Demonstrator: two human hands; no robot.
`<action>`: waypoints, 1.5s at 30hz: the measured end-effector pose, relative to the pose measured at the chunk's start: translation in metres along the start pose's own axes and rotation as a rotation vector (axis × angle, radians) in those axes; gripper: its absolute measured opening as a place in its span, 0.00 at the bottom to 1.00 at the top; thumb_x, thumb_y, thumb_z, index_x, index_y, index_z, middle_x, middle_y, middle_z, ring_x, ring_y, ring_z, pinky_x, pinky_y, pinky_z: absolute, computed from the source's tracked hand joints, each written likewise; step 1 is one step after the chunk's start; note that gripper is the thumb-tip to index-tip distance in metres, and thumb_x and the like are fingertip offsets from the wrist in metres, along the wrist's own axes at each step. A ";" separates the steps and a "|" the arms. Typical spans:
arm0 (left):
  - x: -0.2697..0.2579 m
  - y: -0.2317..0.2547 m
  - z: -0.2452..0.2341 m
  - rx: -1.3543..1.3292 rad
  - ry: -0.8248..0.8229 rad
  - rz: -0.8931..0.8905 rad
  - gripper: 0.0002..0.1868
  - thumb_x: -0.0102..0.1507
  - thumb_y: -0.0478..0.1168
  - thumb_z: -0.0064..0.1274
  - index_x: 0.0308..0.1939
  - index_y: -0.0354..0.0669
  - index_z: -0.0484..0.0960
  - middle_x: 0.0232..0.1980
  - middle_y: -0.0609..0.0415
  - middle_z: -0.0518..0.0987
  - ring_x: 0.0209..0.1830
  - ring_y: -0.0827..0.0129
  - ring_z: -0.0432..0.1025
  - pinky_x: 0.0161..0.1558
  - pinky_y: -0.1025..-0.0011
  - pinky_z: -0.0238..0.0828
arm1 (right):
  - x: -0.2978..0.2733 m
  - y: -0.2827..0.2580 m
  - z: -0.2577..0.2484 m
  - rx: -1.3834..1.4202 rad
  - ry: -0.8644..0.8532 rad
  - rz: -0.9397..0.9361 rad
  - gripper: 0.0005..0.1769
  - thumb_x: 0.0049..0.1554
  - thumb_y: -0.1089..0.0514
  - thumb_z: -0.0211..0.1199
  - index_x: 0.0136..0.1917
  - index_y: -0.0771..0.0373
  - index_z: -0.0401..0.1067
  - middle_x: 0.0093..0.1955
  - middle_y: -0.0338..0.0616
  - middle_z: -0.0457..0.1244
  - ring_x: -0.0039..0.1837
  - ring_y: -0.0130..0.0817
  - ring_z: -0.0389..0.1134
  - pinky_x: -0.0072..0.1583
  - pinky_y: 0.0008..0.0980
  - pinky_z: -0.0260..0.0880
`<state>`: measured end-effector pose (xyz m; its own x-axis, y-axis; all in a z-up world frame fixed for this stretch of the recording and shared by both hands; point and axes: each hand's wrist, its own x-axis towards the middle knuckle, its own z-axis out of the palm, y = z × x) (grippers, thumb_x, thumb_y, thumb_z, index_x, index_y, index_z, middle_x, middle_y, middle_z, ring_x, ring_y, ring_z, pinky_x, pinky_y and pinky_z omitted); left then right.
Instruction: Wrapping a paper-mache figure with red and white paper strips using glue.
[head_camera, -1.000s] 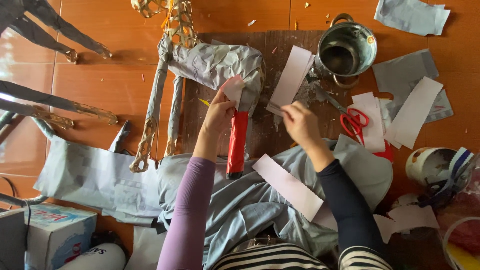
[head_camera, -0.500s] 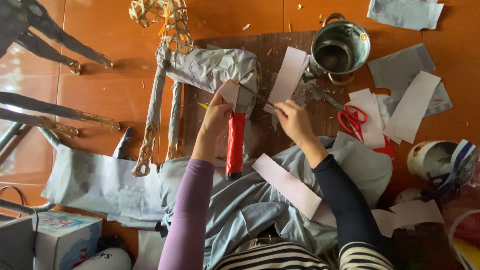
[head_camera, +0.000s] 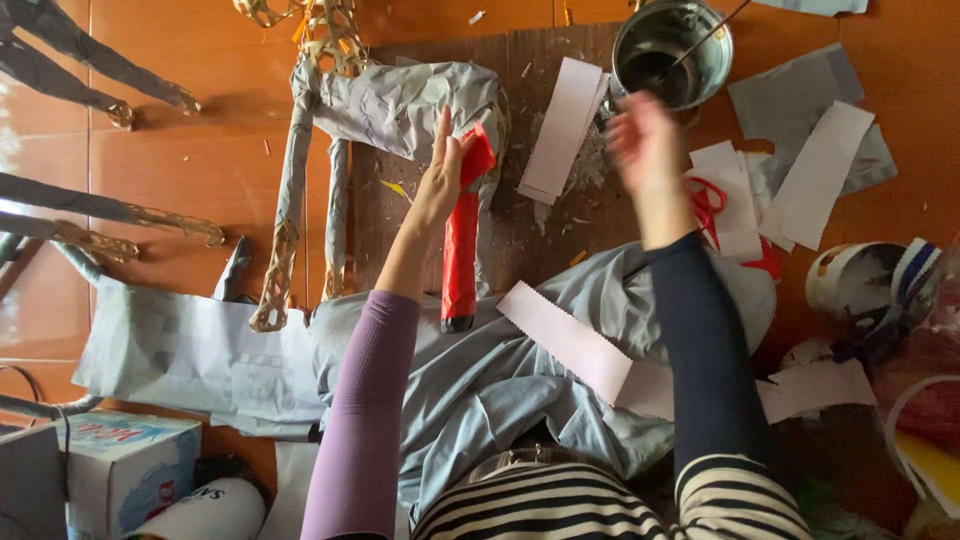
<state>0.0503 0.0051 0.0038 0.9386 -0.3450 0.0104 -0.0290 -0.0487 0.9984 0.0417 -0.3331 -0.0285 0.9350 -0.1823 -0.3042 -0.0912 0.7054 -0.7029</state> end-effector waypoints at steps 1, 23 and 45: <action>0.001 -0.002 0.000 0.001 0.003 0.001 0.37 0.76 0.57 0.29 0.83 0.53 0.32 0.75 0.38 0.68 0.76 0.59 0.65 0.75 0.65 0.60 | -0.008 0.018 0.018 -0.001 -0.003 0.001 0.10 0.69 0.55 0.58 0.55 0.64 0.74 0.41 0.45 0.68 0.39 0.30 0.70 0.41 0.27 0.73; -0.113 0.001 0.026 -0.080 0.193 -0.305 0.49 0.65 0.36 0.57 0.79 0.48 0.37 0.63 0.48 0.73 0.50 0.69 0.72 0.48 0.70 0.75 | -0.022 0.140 0.109 -1.082 -0.076 -0.561 0.18 0.62 0.57 0.66 0.37 0.73 0.69 0.39 0.54 0.63 0.41 0.48 0.66 0.44 0.43 0.64; -0.147 0.013 0.018 -0.468 0.078 -0.478 0.46 0.66 0.42 0.55 0.82 0.52 0.43 0.48 0.46 0.77 0.35 0.65 0.77 0.39 0.63 0.80 | -0.026 0.134 0.142 -0.973 0.101 -0.738 0.24 0.71 0.48 0.53 0.73 0.64 0.63 0.70 0.50 0.58 0.70 0.43 0.61 0.71 0.44 0.62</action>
<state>-0.0942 0.0388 0.0143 0.8339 -0.3167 -0.4520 0.5312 0.2383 0.8130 0.0542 -0.1362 -0.0238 0.8439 -0.4043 0.3527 0.1911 -0.3877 -0.9017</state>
